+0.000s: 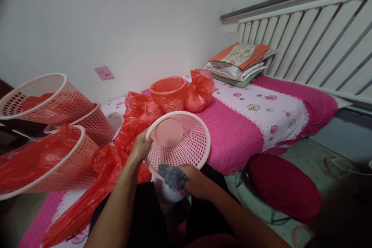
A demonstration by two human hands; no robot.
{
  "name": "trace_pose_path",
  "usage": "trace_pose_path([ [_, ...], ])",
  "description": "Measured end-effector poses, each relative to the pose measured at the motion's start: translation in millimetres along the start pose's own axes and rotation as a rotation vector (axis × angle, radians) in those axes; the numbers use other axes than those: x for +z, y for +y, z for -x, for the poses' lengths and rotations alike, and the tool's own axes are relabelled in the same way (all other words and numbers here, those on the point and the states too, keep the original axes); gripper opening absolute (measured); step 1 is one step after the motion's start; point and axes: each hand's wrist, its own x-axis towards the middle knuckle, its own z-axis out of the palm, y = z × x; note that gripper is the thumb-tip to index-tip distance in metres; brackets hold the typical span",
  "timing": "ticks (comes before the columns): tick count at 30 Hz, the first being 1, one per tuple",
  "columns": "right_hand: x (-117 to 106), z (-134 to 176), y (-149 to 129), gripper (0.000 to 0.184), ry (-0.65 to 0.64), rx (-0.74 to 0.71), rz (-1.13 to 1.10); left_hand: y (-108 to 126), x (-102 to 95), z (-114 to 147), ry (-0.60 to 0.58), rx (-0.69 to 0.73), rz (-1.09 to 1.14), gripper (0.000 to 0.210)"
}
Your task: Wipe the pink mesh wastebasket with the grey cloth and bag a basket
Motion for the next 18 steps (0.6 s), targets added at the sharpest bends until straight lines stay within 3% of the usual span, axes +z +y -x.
trace_pose_path([
  [3, -14.9, -6.3, -2.3, 0.033, 0.252, 0.17, -0.613, -5.0, -2.9, -1.8, 0.063, -0.06, -0.003, 0.063],
  [6, -26.7, -25.5, 11.7, 0.038, 0.619, 0.229, -0.934, -8.1, -2.3, -3.5, 0.092, -0.078, 0.013, 0.064],
  [9, -28.7, -52.6, 34.8, 0.036, 0.807, 0.259, -1.073, -8.6, 1.0, -3.8, 0.108, -0.061, 0.018, 0.062],
  [12, -25.4, -82.9, 49.7, 0.029, 0.886, 0.348, -1.149, -9.2, 3.3, -3.2, 0.118, -0.056, 0.014, 0.06],
  [15, -26.6, -115.8, 48.2, 0.024, 0.974, 0.355, -1.191, -12.8, 2.3, -3.2, 0.124, -0.054, 0.002, 0.062],
  [18, -34.6, -150.8, 36.4, 0.024, 1.091, 0.265, -1.135, -18.4, 0.3, -4.7, 0.126, -0.068, -0.004, 0.064],
])
